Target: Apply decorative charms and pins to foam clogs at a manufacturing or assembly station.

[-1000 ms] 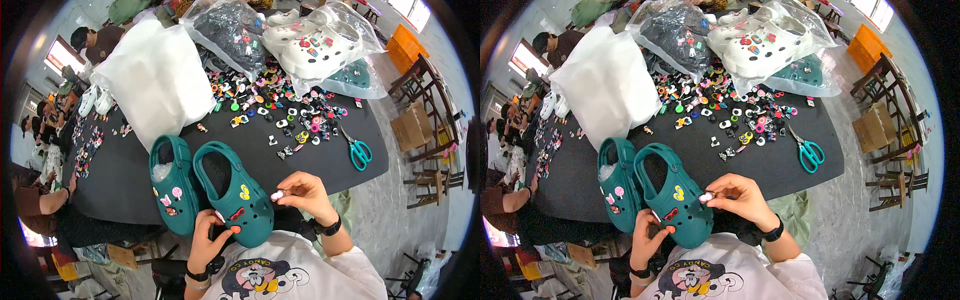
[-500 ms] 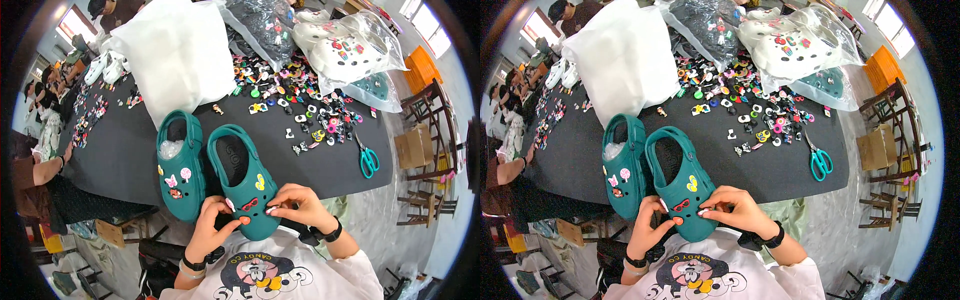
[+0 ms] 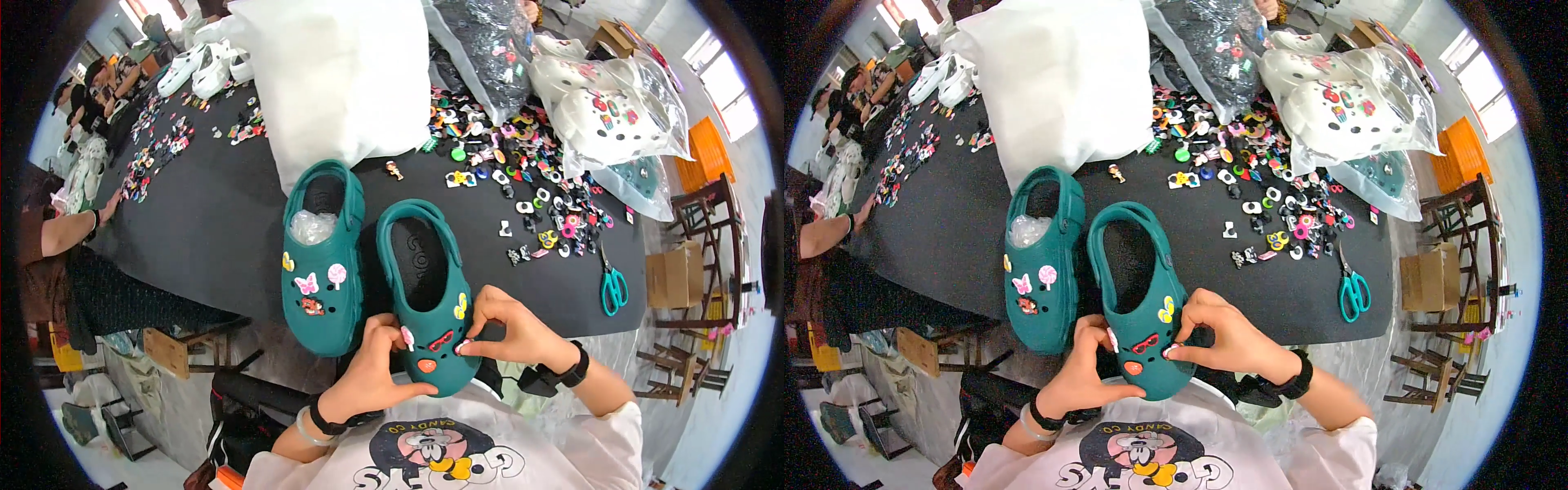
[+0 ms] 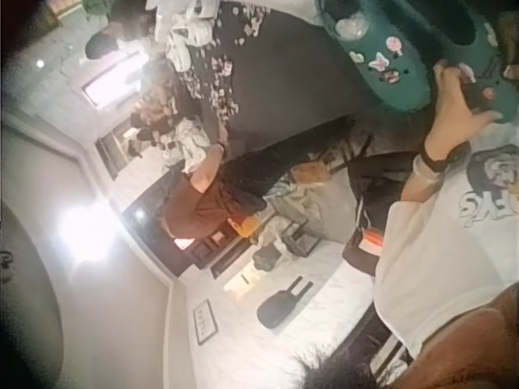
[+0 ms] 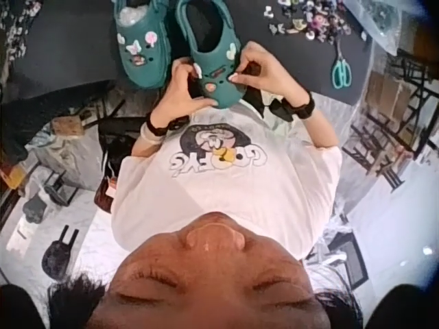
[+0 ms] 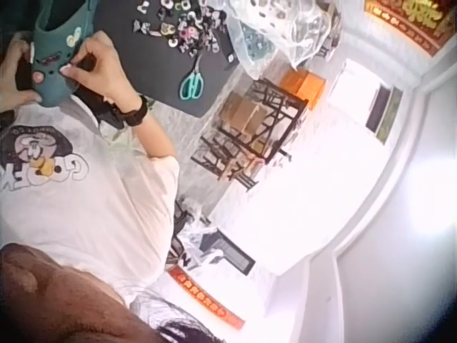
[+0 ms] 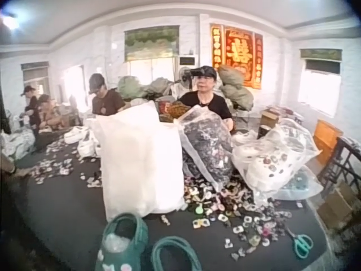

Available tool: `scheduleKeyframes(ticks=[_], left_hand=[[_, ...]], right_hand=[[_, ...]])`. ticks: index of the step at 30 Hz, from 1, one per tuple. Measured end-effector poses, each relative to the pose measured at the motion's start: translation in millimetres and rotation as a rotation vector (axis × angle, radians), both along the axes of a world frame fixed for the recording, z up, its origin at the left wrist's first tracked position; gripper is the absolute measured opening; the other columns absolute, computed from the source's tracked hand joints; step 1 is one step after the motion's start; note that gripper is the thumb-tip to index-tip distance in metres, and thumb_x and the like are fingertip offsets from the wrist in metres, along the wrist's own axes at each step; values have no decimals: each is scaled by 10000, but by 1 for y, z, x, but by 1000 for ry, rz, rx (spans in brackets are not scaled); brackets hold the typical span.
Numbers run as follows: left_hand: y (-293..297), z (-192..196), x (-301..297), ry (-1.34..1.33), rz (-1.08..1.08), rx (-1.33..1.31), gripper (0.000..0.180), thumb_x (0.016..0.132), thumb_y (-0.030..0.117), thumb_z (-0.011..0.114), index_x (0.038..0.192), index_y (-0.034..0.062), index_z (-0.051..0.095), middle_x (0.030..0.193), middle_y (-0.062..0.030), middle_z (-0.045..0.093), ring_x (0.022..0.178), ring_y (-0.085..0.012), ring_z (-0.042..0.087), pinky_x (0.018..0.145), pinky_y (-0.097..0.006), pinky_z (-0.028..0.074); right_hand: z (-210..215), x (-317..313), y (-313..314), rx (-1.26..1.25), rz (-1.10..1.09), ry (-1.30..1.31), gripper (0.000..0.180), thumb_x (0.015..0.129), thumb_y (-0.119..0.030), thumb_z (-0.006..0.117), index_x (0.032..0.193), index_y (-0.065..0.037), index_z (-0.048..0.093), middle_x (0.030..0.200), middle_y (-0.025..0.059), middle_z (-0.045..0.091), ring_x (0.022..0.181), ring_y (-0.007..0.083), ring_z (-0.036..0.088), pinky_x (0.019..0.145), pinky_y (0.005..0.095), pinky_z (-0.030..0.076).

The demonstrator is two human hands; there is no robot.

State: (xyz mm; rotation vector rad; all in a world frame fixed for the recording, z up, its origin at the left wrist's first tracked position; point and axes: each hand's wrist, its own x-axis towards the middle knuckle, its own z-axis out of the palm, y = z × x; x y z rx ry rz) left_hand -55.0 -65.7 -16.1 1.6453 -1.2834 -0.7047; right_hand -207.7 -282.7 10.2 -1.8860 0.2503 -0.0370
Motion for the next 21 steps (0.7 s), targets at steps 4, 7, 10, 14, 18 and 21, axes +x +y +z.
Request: scheduleKeyframes(ticks=[4, 7, 10, 14, 18, 21], left_hand=[[0, -3, 1, 8, -4, -22, 805, 595, 312, 927, 1116, 30, 381, 1152, -182, 396, 956, -255, 490, 817, -348, 472], [0, -8, 2, 4, -7, -59, 810, 592, 329, 926, 1112, 28, 383, 1134, -185, 406, 948, -270, 491, 810, -355, 469], [1, -12, 1, -22, 3, -82, 812, 592, 341, 924, 1108, 22, 385, 1125, -187, 408, 936, -274, 494, 804, -363, 467], [1, -15, 0, 70, 0, -41, 850, 573, 347, 935, 1115, 27, 364, 1120, -189, 399, 943, -267, 462, 806, -358, 440], [1, -17, 1, 54, -6, -61, 815, 583, 343, 927, 1092, 7, 386, 1096, -204, 421, 978, -312, 484, 843, -398, 452], [0, -18, 1, 8, -6, -81, 813, 581, 344, 928, 1086, 9, 385, 1094, -206, 420, 1003, -322, 470, 856, -404, 443]], right_hand=[[2, 6, -1, -87, 26, 27, 343, 699, -187, 860, 831, -44, 578, 897, 59, 476, 866, 203, 467, 729, 302, 404], [0, 4, 2, -160, 6, 117, 511, 673, -226, 877, 940, -48, 478, 954, 96, 446, 906, 241, 453, 810, 323, 410], [-9, 3, 4, -136, -50, 148, 606, 669, -244, 888, 1039, -58, 445, 994, 91, 396, 907, 205, 439, 806, 315, 415], [-21, 3, 8, 55, -141, 197, 769, 666, -221, 901, 1172, -54, 345, 1040, 58, 361, 918, 144, 417, 798, 292, 417], [-28, 4, 10, 180, -175, 193, 864, 655, -174, 908, 1230, -50, 276, 1058, 50, 358, 943, 121, 415, 811, 278, 410], [-34, 6, 8, 174, -175, 164, 868, 650, -169, 911, 1232, -53, 277, 1054, 50, 371, 956, 124, 421, 827, 280, 411]])
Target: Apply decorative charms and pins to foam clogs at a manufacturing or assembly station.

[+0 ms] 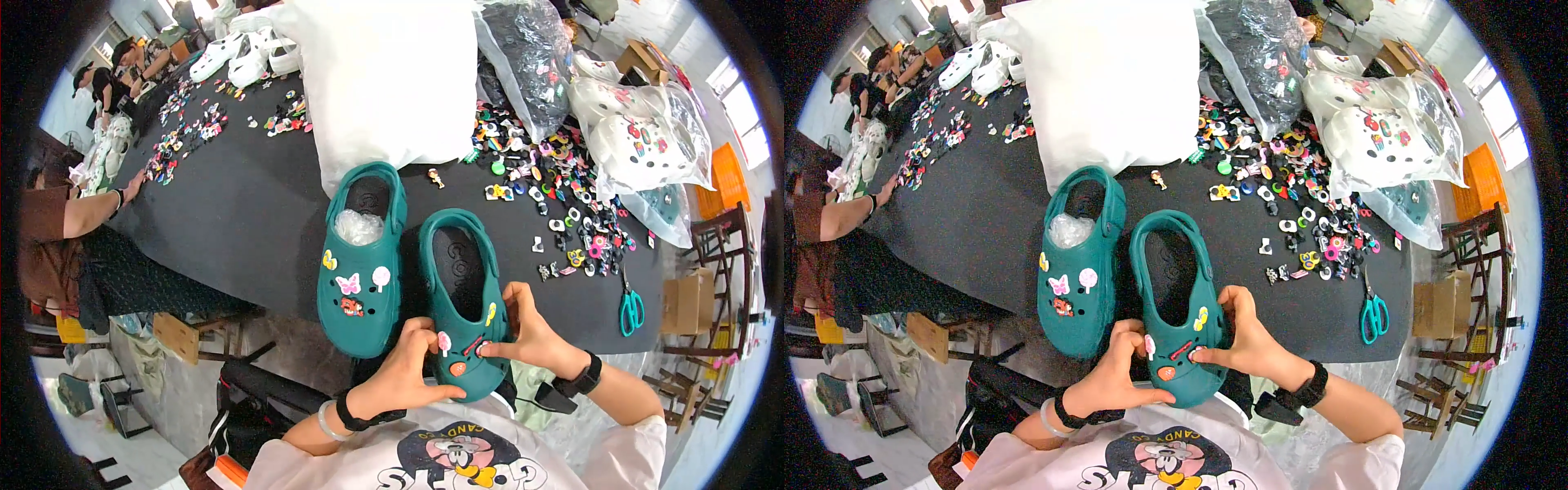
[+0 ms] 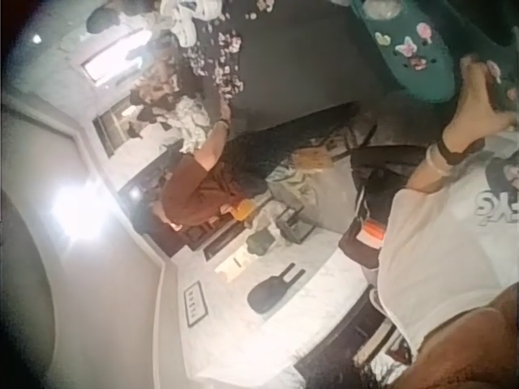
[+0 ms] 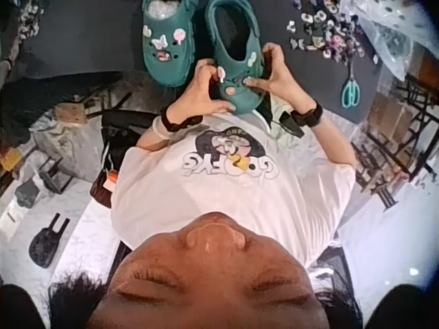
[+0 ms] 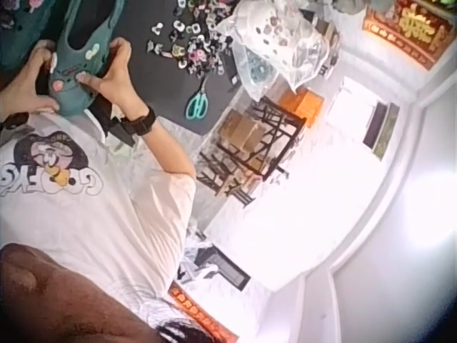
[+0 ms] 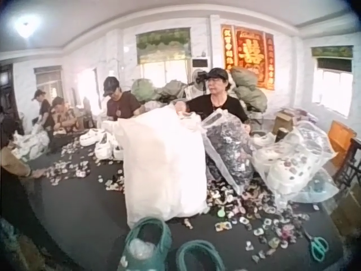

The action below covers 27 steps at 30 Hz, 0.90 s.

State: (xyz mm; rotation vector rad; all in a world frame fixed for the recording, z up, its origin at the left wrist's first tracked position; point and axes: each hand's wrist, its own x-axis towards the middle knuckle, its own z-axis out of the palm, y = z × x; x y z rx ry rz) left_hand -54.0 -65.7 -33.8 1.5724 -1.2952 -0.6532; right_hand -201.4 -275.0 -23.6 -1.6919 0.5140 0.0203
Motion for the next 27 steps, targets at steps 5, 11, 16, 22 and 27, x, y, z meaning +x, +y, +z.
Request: scheduleKeyframes(ticks=[5, 11, 16, 22, 27], left_hand=[[-1, 1, -1, 44, 23, 28, 856, 522, 337, 960, 1077, 39, 381, 1113, -157, 390, 932, -228, 424, 812, -329, 404], [2, 2, -5, 3, 65, 14, 819, 536, 308, 952, 1099, 40, 420, 1116, -136, 410, 944, -220, 443, 817, -325, 425], [7, -1, -8, -67, 76, 19, 763, 552, 311, 940, 1061, 29, 445, 1100, -138, 415, 932, -234, 439, 799, -321, 410], [7, -8, -7, 80, 93, 64, 777, 534, 311, 947, 1039, 33, 426, 1052, -127, 419, 967, -255, 443, 830, -348, 407], [10, -5, -5, 70, 95, 152, 792, 517, 310, 954, 1056, 55, 433, 1128, -130, 417, 1023, -248, 440, 870, -350, 405]], right_hand=[[-6, -1, -4, 118, -11, -98, 857, 631, -186, 923, 1218, -66, 312, 1043, 46, 422, 939, 140, 443, 828, 290, 421], [-2, -25, 13, -56, -121, -321, 564, 694, -141, 870, 1134, -81, 523, 951, -1, 480, 749, 78, 443, 643, 230, 400], [8, -33, 24, -506, -45, -549, 224, 758, -111, 791, 956, -61, 699, 898, 77, 625, 800, 213, 619, 671, 307, 497], [27, -50, -19, -250, -265, -292, 143, 803, -88, 773, 929, -66, 709, 847, 28, 661, 690, 82, 579, 580, 236, 464], [23, -52, -85, -620, -297, -7, 185, 787, -193, 774, 921, -80, 718, 724, 67, 640, 595, 160, 589, 559, 299, 476]])
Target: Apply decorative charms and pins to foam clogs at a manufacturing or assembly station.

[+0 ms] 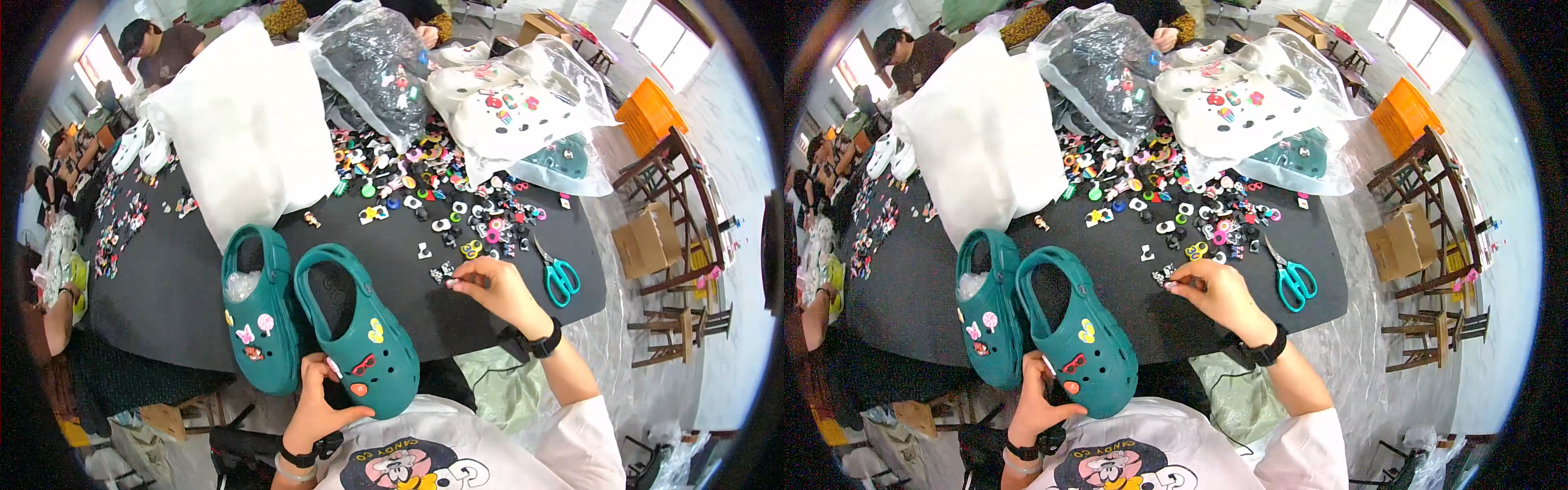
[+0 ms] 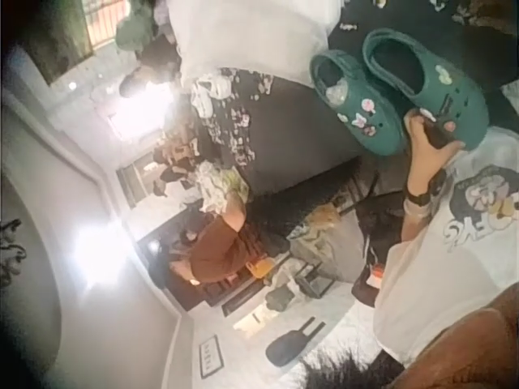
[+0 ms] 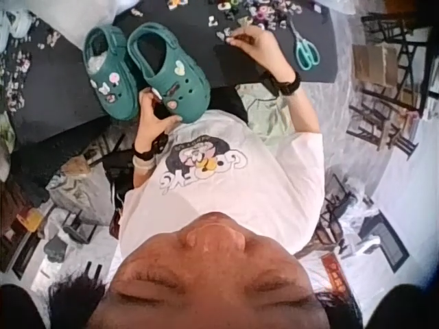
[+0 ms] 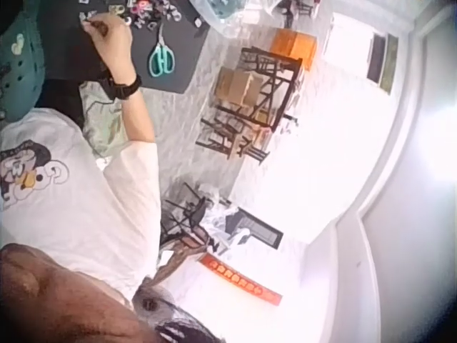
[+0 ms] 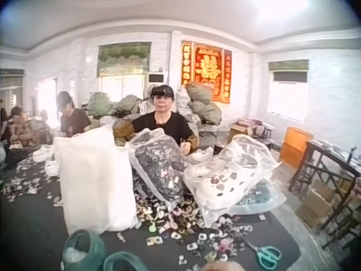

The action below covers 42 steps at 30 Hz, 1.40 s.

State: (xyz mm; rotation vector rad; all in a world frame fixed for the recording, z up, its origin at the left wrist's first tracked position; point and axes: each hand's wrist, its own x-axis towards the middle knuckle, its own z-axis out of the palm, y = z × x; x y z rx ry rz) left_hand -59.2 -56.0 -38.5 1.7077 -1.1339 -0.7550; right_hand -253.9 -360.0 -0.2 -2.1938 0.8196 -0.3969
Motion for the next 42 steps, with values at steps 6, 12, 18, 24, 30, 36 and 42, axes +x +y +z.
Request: scheduleKeyframes(ticks=[6, 12, 18, 24, 30, 36, 42], left_hand=[[-4, 3, 1, 13, -17, -18, 783, 531, 318, 949, 1062, 57, 435, 1145, -128, 410, 1046, -249, 431, 885, -355, 404], [-3, 11, 2, -39, -39, 20, 778, 550, 342, 942, 1057, 58, 426, 1134, -126, 406, 1056, -252, 421, 901, -357, 390], [-5, 7, 2, 1, -38, 6, 795, 548, 350, 943, 1071, 55, 423, 1128, -123, 402, 1045, -250, 424, 886, -354, 395], [-4, 14, 3, -10, -33, 65, 790, 537, 342, 947, 1065, 55, 434, 1115, -115, 411, 1028, -240, 425, 864, -340, 403], [-6, 12, 3, 1, -26, 9, 778, 535, 344, 946, 1059, 56, 447, 1098, -104, 409, 993, -231, 423, 852, -339, 403], [-4, 6, 6, -18, -54, 16, 776, 532, 340, 947, 1054, 56, 448, 1078, -95, 402, 952, -219, 417, 824, -329, 405], [-10, 4, 8, -15, -71, -57, 789, 521, 331, 951, 1056, 43, 447, 1059, -95, 404, 902, -212, 428, 783, -310, 417]], right_hand=[[-7, 4, -38, -66, 10, 4, 161, 800, -218, 753, 918, -110, 728, 746, 70, 656, 651, 198, 648, 591, 323, 501], [-8, 16, -70, -324, 28, 104, 184, 809, -163, 706, 989, -132, 723, 907, 71, 659, 785, 250, 650, 698, 359, 519], [-8, 31, -102, -453, 46, 219, 177, 820, -172, 673, 990, -166, 721, 959, 49, 679, 907, 264, 658, 766, 384, 536], [-23, 45, -105, -557, 115, 237, 171, 808, -182, 682, 967, -135, 721, 871, 50, 683, 842, 269, 660, 750, 371, 526], [12, 35, -96, -439, 32, 426, 210, 819, -230, 660, 1019, -187, 712, 869, 60, 694, 826, 257, 678, 716, 391, 534], [63, 24, -85, -373, 131, 293, 195, 824, -226, 673, 994, -140, 713, 829, 69, 701, 792, 260, 681, 695, 376, 529], [16, 72, -107, -485, 66, 365, 244, 844, -225, 643, 1065, -141, 702, 928, 146, 702, 893, 334, 669, 779, 436, 523]])
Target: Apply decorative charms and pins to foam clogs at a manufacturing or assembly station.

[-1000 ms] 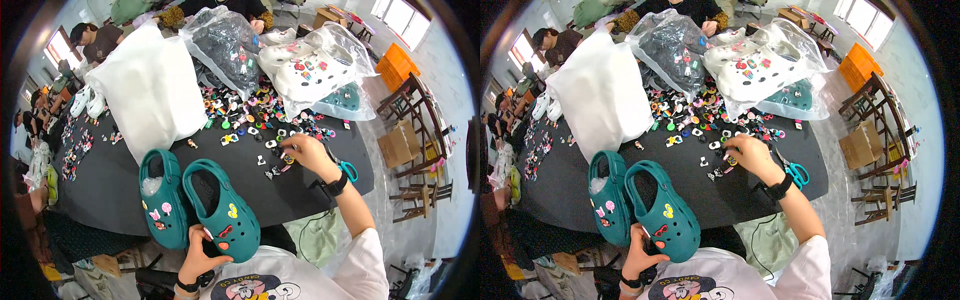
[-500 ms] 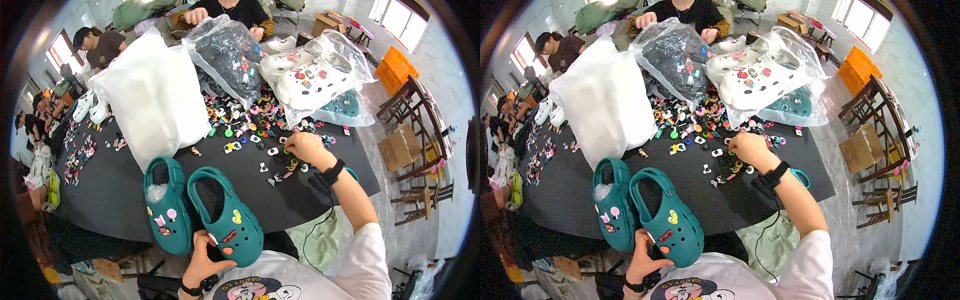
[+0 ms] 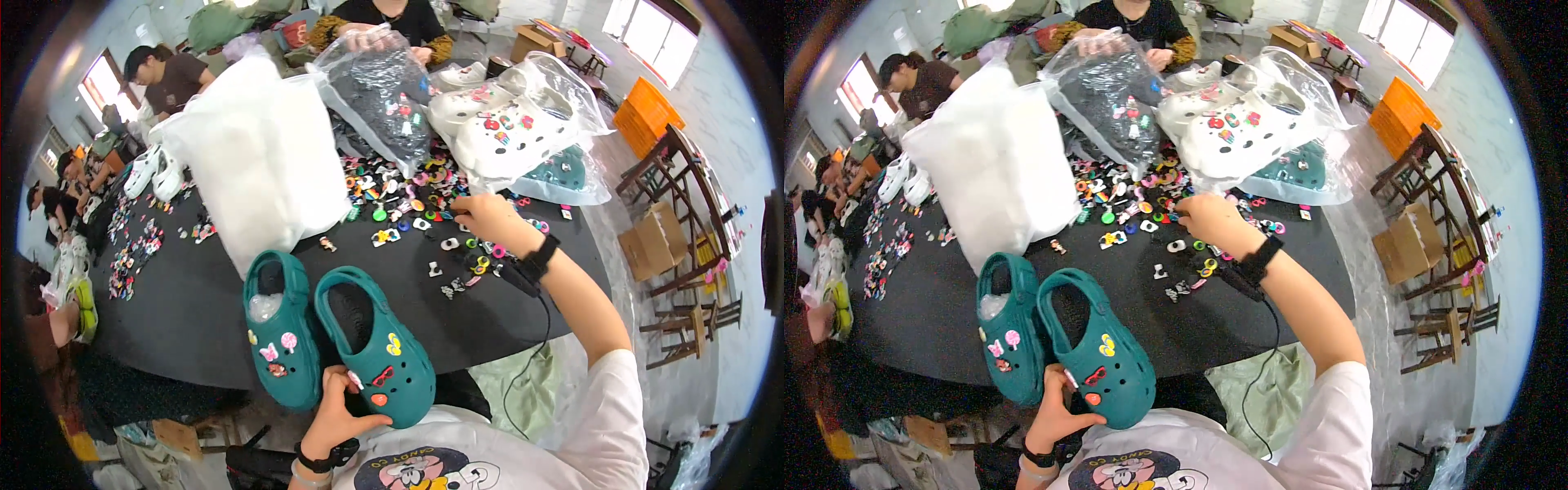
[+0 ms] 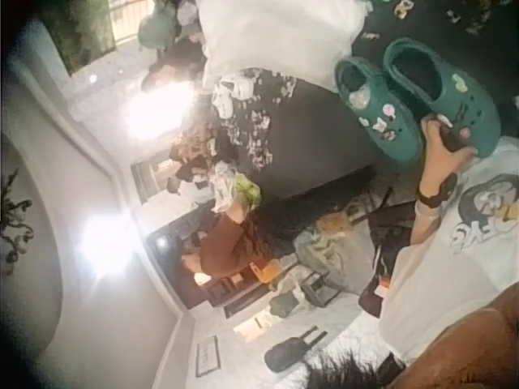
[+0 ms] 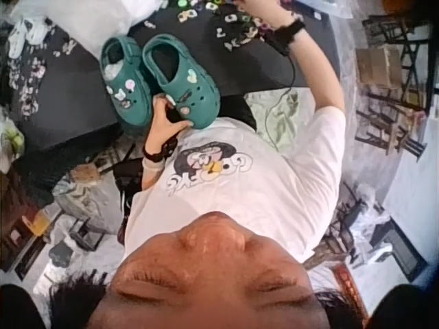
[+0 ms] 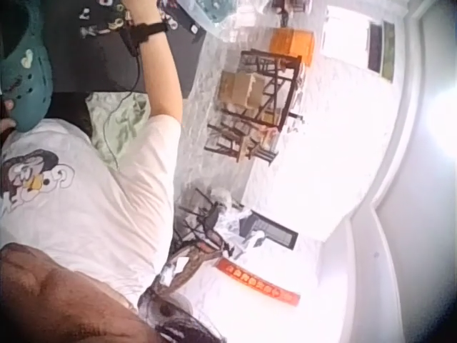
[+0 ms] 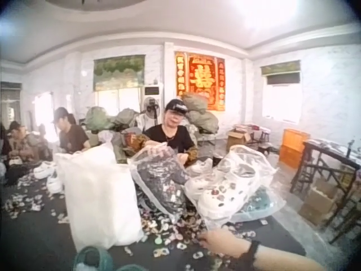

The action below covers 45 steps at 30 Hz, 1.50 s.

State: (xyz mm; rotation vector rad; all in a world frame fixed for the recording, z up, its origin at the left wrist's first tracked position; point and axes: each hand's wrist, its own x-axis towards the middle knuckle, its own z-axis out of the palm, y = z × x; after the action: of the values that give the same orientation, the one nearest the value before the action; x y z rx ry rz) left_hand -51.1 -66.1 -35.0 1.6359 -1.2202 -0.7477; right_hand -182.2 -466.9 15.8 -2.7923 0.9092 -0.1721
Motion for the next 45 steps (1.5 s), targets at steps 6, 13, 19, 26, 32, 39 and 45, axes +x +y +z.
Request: scheduleKeyframes(ticks=[6, 13, 19, 26, 32, 39, 45], left_hand=[[4, 6, -4, -71, 5, -44, 749, 603, 322, 921, 1102, 25, 448, 1098, -124, 415, 921, -214, 454, 800, -324, 442], [5, 8, -6, 21, 6, -45, 672, 644, 322, 907, 1031, 39, 436, 1124, -125, 385, 950, -221, 449, 836, -325, 445], [3, 6, -5, -47, 37, -94, 720, 563, 325, 939, 997, 39, 440, 1060, -143, 427, 971, -267, 439, 865, -339, 396], [2, 11, -4, -36, 11, -47, 709, 589, 321, 927, 1014, 31, 439, 1044, -139, 434, 932, -257, 454, 827, -349, 435], [1, 13, -3, -51, 12, -42, 723, 575, 328, 932, 1013, 31, 440, 1036, -142, 428, 921, -253, 451, 820, -350, 439], [0, 10, -3, -15, 10, -31, 736, 560, 342, 938, 993, 32, 430, 1013, -137, 422, 935, -270, 438, 822, -362, 429], [-1, 5, 0, -7, -28, -58, 754, 546, 362, 942, 981, 38, 418, 990, -135, 416, 924, -273, 425, 783, -357, 411]], right_hand=[[-49, 33, -18, -55, 10, -38, 255, 771, -191, 713, 968, -31, 696, 904, 178, 686, 886, 358, 652, 789, 450, 510], [-31, 15, 2, 85, 14, -271, 233, 716, -93, 778, 871, 1, 631, 801, 147, 678, 708, 297, 659, 651, 376, 510], [0, -19, 71, 587, 48, -350, 164, 808, -28, 733, 967, -31, 694, 882, 30, 680, 747, 72, 606, 657, 233, 491], [8, -50, 163, 1346, 150, -298, 241, 845, -19, 719, 1081, -38, 675, 961, 29, 672, 869, 75, 633, 750, 227, 522], [0, -40, 184, 1186, 244, -290, 124, 797, -68, 775, 901, -28, 723, 840, 29, 665, 762, 79, 621, 646, 220, 499], [1, -34, 190, 1029, 260, -221, 222, 739, -123, 828, 849, -28, 660, 839, 32, 589, 704, 103, 556, 597, 247, 451], [-23, -27, 179, 966, 172, -119, 816, 605, -275, 927, 1216, -58, 433, 1163, 117, 431, 1068, 192, 464, 842, 311, 428]])
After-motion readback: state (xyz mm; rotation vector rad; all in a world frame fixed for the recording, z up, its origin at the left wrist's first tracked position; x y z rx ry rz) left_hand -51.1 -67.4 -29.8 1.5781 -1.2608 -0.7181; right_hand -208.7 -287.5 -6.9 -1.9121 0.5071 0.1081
